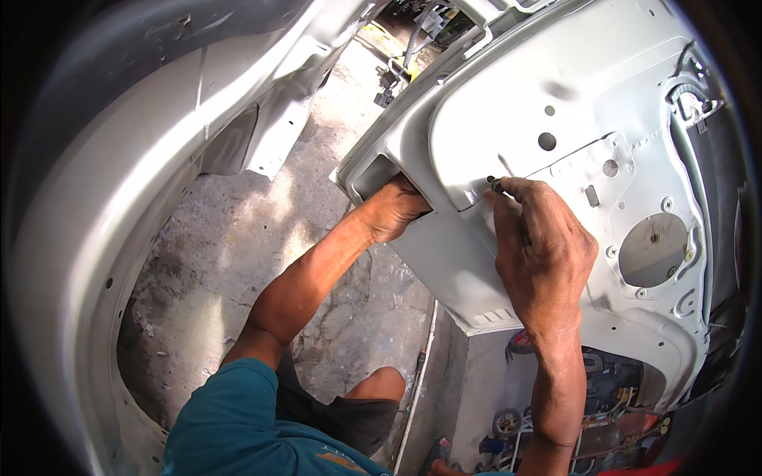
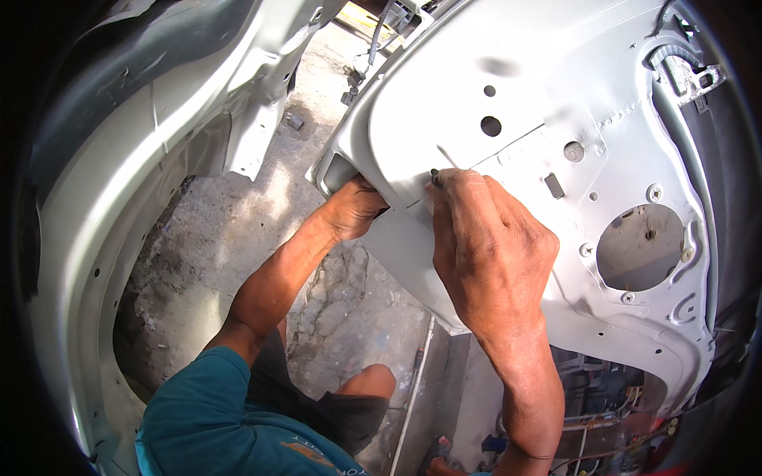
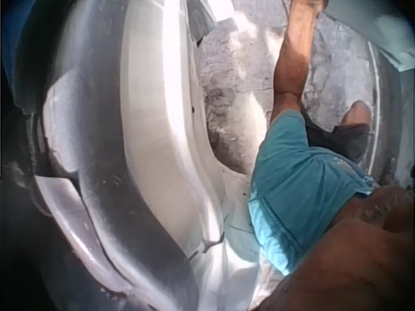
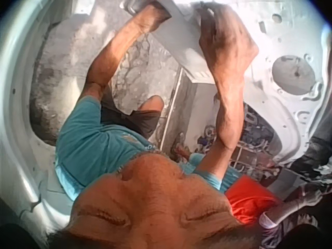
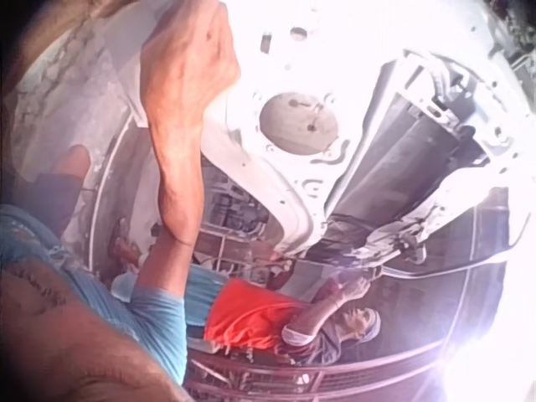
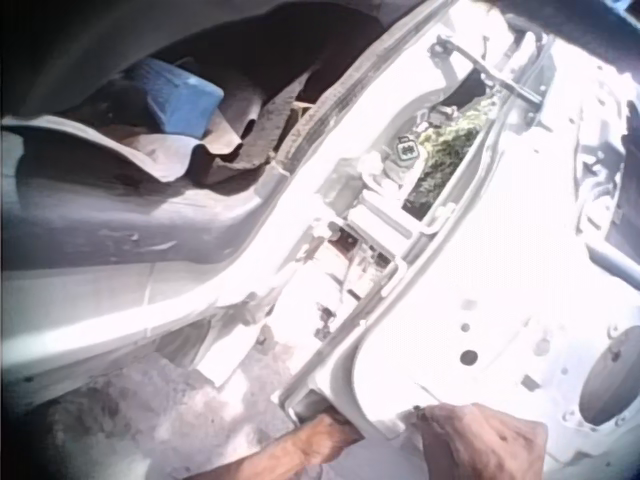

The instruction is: The person removes a white car door panel by hand, detaching clips and fasteners, then places the panel aside. The person then removes a black foam sound-deadening piece from the door frame and sets it aside.

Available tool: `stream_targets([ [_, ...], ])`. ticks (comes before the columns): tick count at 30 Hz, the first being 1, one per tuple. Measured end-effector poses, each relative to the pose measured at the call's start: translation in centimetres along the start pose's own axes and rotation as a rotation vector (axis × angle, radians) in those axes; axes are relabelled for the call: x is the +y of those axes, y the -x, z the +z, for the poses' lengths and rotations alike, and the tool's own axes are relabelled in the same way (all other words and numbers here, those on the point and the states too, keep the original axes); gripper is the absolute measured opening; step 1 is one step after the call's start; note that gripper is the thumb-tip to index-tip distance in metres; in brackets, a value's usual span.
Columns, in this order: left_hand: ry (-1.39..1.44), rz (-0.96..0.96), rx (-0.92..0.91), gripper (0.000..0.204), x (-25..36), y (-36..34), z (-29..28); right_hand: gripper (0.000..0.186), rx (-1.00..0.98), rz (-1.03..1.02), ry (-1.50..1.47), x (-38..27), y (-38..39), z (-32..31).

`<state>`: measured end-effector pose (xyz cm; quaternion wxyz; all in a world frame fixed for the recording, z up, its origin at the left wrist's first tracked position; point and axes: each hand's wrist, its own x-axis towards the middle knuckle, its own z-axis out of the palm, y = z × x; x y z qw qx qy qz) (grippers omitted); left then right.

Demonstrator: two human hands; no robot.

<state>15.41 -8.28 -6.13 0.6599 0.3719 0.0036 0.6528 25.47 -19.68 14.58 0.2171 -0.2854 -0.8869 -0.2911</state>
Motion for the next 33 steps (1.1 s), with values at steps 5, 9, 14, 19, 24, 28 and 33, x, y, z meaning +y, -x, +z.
stream_targets([
  [5,-0.004,-0.008,0.011,0.032,0.3,0.2,0.1,0.018,-0.012,0.063,-0.056,-0.7,-0.5,-0.1],
  [9,0.055,0.018,0.035,0.029,0.5,0.3,0.8,0.017,-0.001,0.076,-0.088,-0.8,-0.5,-0.1],
  [14,0.015,-0.019,0.015,0.031,0.6,0.3,0.4,0.016,-0.015,0.087,-0.088,-0.8,-0.5,-0.1],
  [19,0.010,-0.020,0.012,0.032,0.7,0.2,0.5,0.015,-0.046,0.100,-0.083,-1.0,-0.8,-0.3],
  [24,-0.011,-0.012,-0.004,0.032,0.5,0.2,0.3,0.016,-0.058,0.075,-0.010,-1.2,-0.8,-0.2],
  [28,-0.039,-0.026,0.000,0.033,0.9,0.3,0.4,0.018,-0.081,0.061,-0.011,-1.3,-0.8,-0.2],
  [33,-0.077,-0.008,-0.004,0.032,0.6,0.1,0.4,0.021,-0.052,-0.008,-0.033,-0.3,-0.3,0.1],
])
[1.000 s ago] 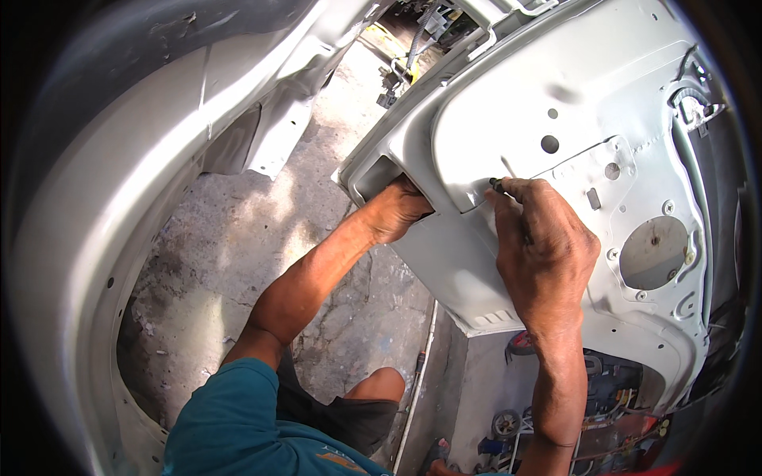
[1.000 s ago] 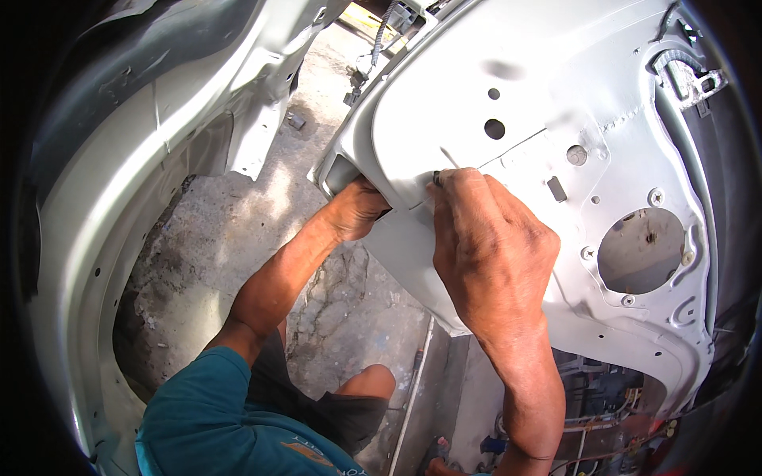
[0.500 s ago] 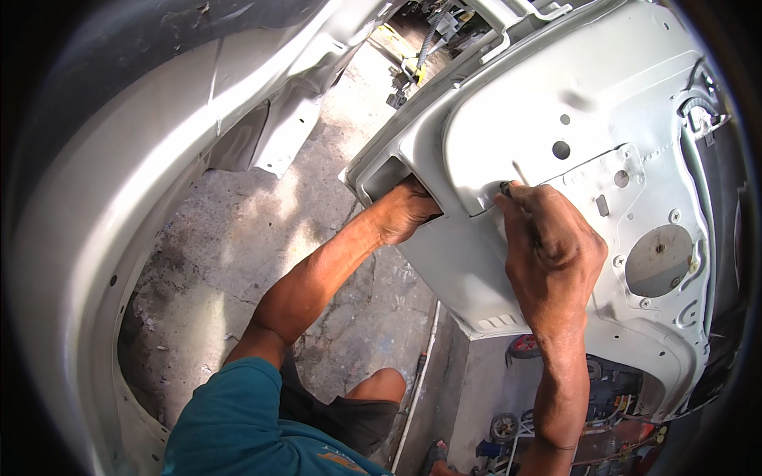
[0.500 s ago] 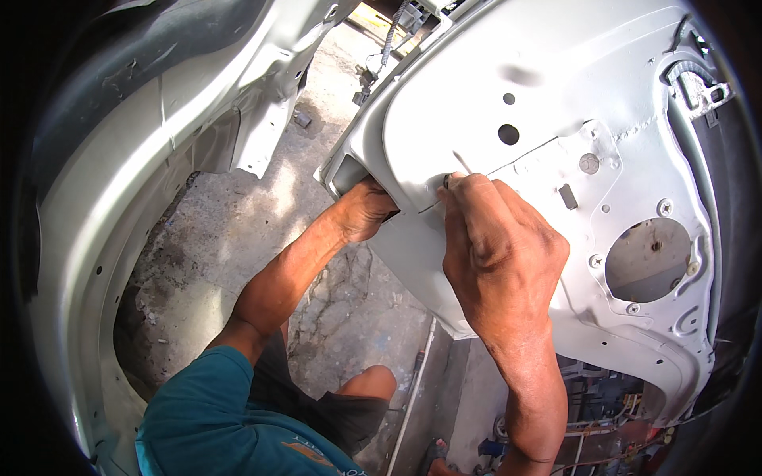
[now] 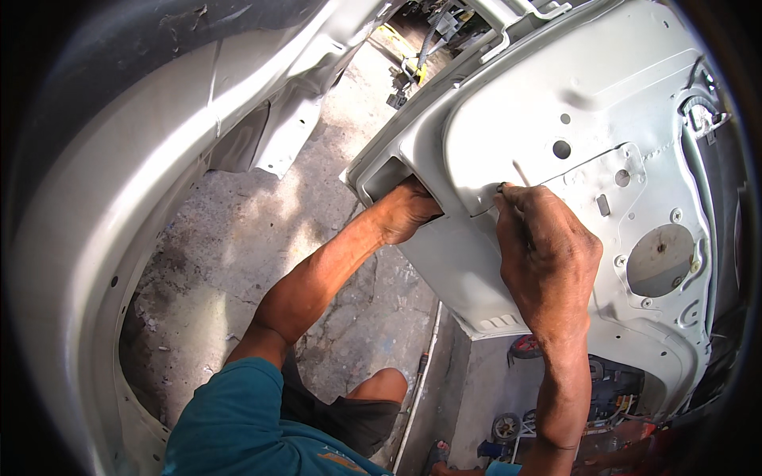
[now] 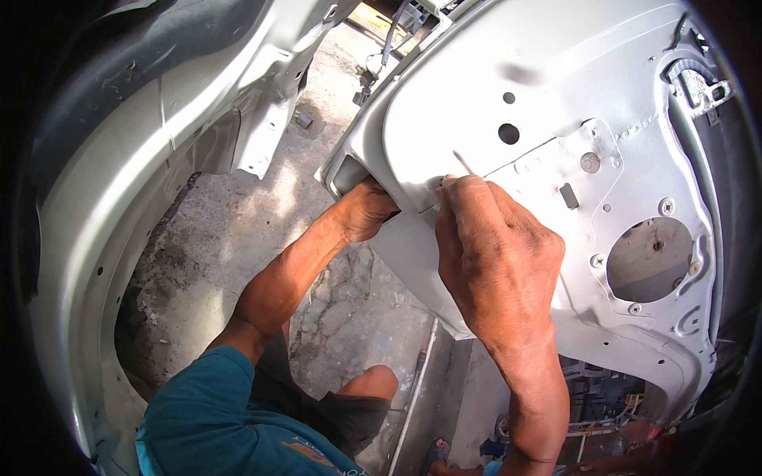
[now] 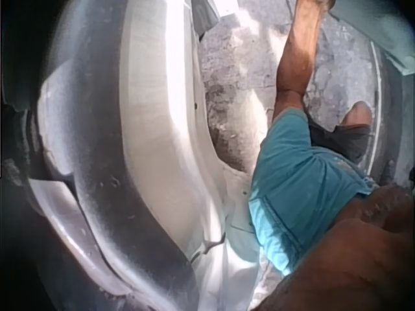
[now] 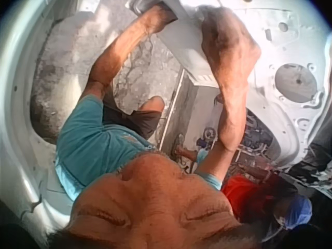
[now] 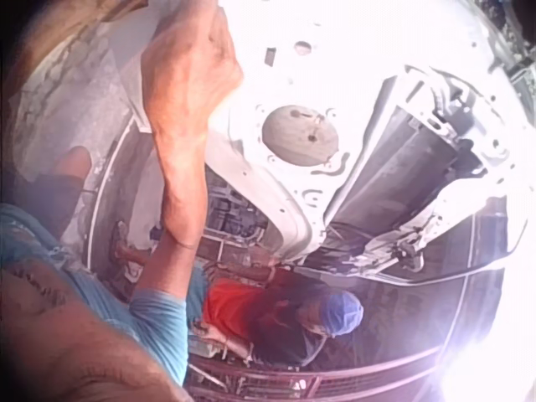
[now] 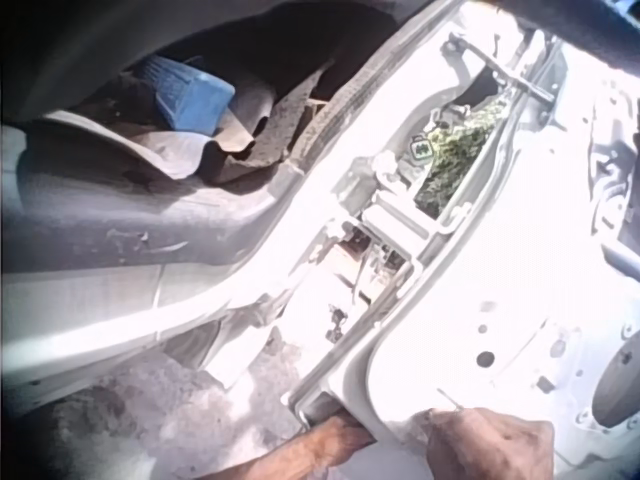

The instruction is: The person removes a white car door panel by hand, detaching clips and fasteners, then places the panel aside. The person then removes a black foam sound-deadening piece from the door frame and sets it aside.

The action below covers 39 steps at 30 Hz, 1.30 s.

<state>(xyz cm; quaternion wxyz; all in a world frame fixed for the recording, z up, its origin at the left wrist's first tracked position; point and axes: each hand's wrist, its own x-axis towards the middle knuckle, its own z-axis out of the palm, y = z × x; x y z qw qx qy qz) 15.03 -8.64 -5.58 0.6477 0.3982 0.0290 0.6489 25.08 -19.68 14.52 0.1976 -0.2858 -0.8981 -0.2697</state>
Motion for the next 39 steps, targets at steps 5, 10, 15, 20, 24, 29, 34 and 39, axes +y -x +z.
stream_targets([
  [5,-0.040,-0.011,0.004,0.041,-0.30,-0.17,-0.51,0.025,0.034,-0.055,0.060,0.15,0.06,0.33],
  [10,0.052,-0.008,-0.013,0.048,-0.15,-0.07,-0.35,0.031,0.005,-0.118,0.156,0.47,0.28,0.54],
  [15,0.040,-0.012,-0.016,0.049,-0.20,-0.12,-0.48,0.033,0.030,-0.119,0.164,0.56,0.38,0.79],
  [20,0.040,-0.004,-0.009,0.048,-0.02,-0.08,-0.19,0.035,0.021,-0.105,0.146,0.62,0.40,0.70],
  [24,0.124,-0.008,-0.007,0.047,0.18,0.16,0.04,0.035,0.016,-0.081,0.096,0.24,0.13,0.41],
  [29,0.105,-0.028,-0.020,0.045,0.15,0.08,-0.22,0.034,0.012,-0.111,0.118,0.47,0.21,0.57],
  [34,0.093,-0.002,-0.020,0.045,0.23,0.11,-0.01,0.036,0.038,-0.122,0.133,0.75,0.54,0.96],
  [39,0.057,-0.001,-0.019,0.046,-0.02,0.01,-0.23,0.038,0.071,-0.169,0.148,0.98,0.58,1.04],
])
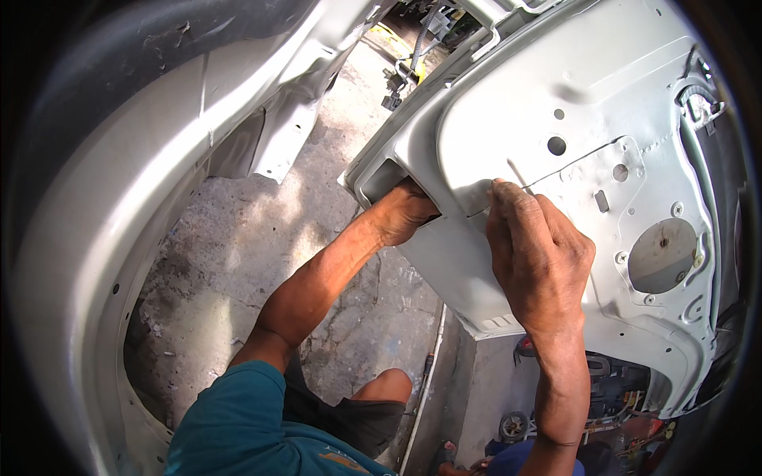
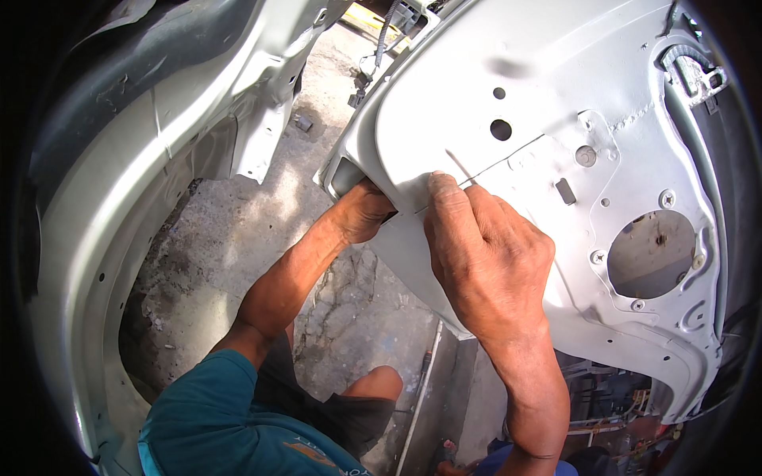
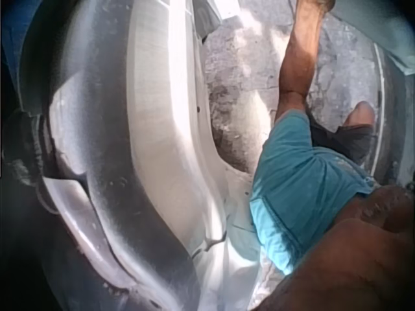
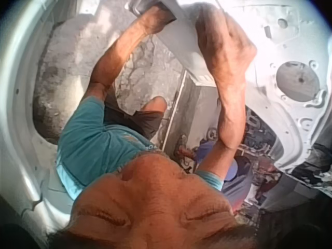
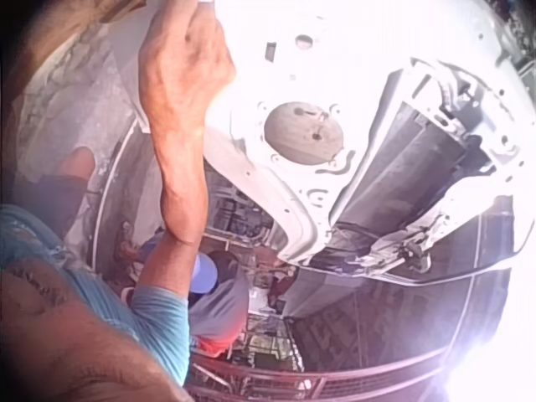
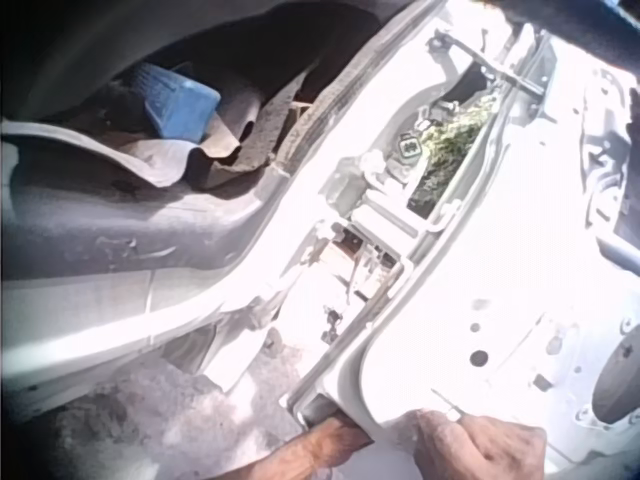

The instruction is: The person removes a white car door panel by hand, detaching clips and fasteners, then places the panel aside. The person then removes a black foam sound-deadening piece from the door frame and sets it aside.

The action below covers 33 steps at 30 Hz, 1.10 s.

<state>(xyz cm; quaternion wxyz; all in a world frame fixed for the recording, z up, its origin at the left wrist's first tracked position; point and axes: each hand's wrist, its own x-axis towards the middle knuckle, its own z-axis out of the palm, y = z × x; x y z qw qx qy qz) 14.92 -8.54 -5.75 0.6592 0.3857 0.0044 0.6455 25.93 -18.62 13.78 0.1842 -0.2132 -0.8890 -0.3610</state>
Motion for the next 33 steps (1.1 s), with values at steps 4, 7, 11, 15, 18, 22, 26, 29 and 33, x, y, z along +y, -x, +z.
stream_targets([
  [4,-0.054,0.006,0.017,0.046,-0.3,-0.1,-0.4,0.036,0.009,-0.061,0.068,0.0,0.1,0.2],
  [7,-0.075,0.008,0.024,0.045,-0.2,0.0,-0.4,0.031,0.036,-0.079,0.098,0.1,0.3,0.5],
  [11,-0.055,-0.011,0.023,0.045,0.3,0.1,0.3,0.022,0.006,-0.033,0.121,-0.4,0.0,0.2],
  [15,-0.096,0.035,0.064,0.033,0.4,0.4,1.0,0.020,-0.002,-0.013,0.142,-0.8,-0.3,0.0],
  [18,-0.021,0.039,0.059,0.036,0.3,0.3,0.8,0.022,0.009,-0.015,0.142,-0.8,-0.4,0.1],
  [22,0.017,0.051,0.024,0.042,0.1,-0.1,0.7,0.022,0.009,0.016,0.119,-0.9,-0.4,0.1],
  [26,0.009,0.030,-0.008,0.047,0.8,0.2,0.8,0.025,-0.002,-0.044,0.180,-0.8,-0.3,0.0],
  [29,-0.007,0.023,-0.001,0.049,1.1,0.3,1.0,0.030,0.012,-0.089,0.195,-0.6,-0.1,0.0],
  [33,-0.047,0.034,0.038,0.040,1.4,0.3,1.6,0.037,-0.003,-0.122,0.205,-0.3,0.4,-0.1],
])
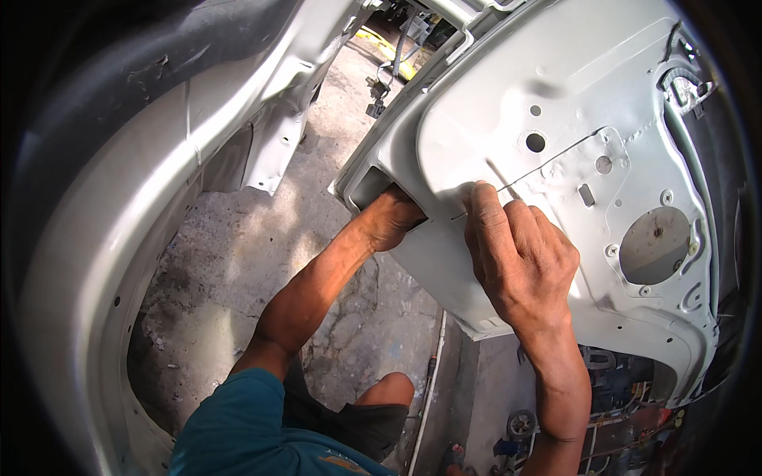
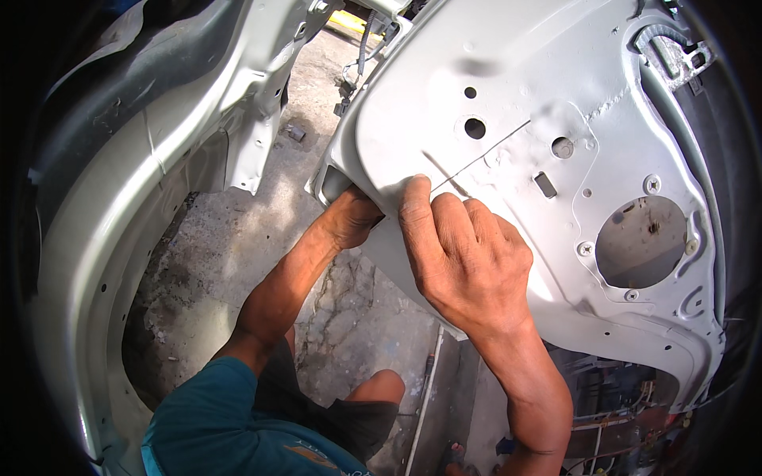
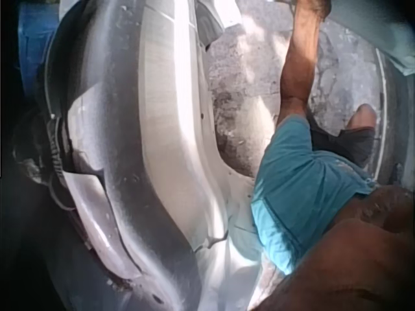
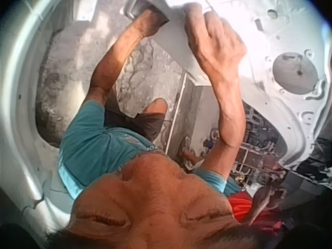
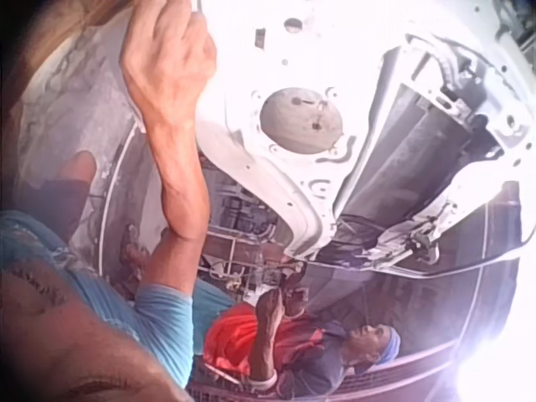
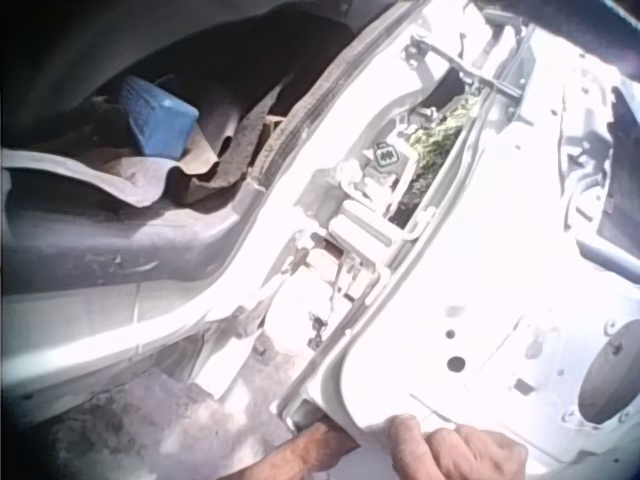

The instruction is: The person removes a white car door panel by hand, detaching clips and fasteners, then places the panel aside. The person then removes a black foam sound-deadening piece from the door frame and sets it aside.

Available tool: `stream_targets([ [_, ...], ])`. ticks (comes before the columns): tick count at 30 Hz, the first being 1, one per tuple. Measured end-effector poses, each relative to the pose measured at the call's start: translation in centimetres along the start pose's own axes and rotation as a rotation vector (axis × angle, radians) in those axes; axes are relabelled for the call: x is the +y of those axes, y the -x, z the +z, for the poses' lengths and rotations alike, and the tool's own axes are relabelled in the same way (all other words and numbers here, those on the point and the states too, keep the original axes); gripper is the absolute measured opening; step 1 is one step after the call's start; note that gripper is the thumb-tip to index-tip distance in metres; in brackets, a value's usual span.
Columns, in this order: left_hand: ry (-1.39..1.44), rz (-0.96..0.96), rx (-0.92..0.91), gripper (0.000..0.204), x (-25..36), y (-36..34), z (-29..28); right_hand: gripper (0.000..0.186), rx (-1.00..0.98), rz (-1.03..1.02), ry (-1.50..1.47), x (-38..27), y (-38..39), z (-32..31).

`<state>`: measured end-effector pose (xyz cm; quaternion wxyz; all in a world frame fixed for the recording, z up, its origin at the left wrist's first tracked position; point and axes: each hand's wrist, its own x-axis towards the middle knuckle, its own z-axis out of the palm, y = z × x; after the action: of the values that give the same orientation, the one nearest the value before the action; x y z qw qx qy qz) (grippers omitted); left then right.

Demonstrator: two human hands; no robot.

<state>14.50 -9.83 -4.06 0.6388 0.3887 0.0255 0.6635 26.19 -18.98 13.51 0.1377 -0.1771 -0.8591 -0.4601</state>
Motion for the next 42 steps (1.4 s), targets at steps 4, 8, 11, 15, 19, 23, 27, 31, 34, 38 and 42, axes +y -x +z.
stream_targets([
  [4,0.002,-0.003,0.011,0.041,0.0,0.1,0.0,0.040,0.018,-0.004,0.008,0.0,0.0,0.4],
  [8,-0.048,-0.033,0.028,0.040,-0.2,0.0,-0.3,0.040,0.004,-0.004,0.014,0.0,0.0,0.2],
  [11,-0.089,-0.037,0.045,0.039,-0.4,0.0,-0.6,0.039,-0.001,0.003,0.003,0.0,-0.2,0.2],
  [15,-0.112,-0.041,0.049,0.039,-0.9,-0.1,-1.1,0.037,-0.013,0.022,-0.010,-0.1,-0.5,0.0],
  [19,-0.029,-0.027,0.023,0.040,-1.1,-0.1,-1.0,0.028,-0.021,0.050,0.025,-0.2,-0.5,0.2],
  [23,0.008,-0.005,0.036,0.038,-1.1,0.0,-0.8,0.022,-0.036,0.111,0.039,-0.6,-1.0,0.1],
  [27,0.022,0.015,0.019,0.041,-1.2,-0.1,-0.9,0.021,-0.009,0.188,-0.030,-0.7,-1.3,0.3],
  [31,0.104,0.016,-0.013,0.043,-1.5,-0.4,-0.9,0.025,-0.025,0.090,-0.030,-0.2,-1.3,0.1],
  [34,0.110,0.012,-0.010,0.044,-1.3,-0.2,-1.0,0.026,-0.019,0.053,-0.039,0.0,-1.3,0.1],
  [38,0.086,0.025,0.001,0.042,-1.1,-0.2,-0.7,0.023,-0.037,0.045,-0.004,-0.1,-1.3,0.1],
  [42,0.073,0.000,0.014,0.041,-1.1,-0.1,-0.8,0.020,-0.028,0.072,0.055,-0.1,-1.2,0.5],
])
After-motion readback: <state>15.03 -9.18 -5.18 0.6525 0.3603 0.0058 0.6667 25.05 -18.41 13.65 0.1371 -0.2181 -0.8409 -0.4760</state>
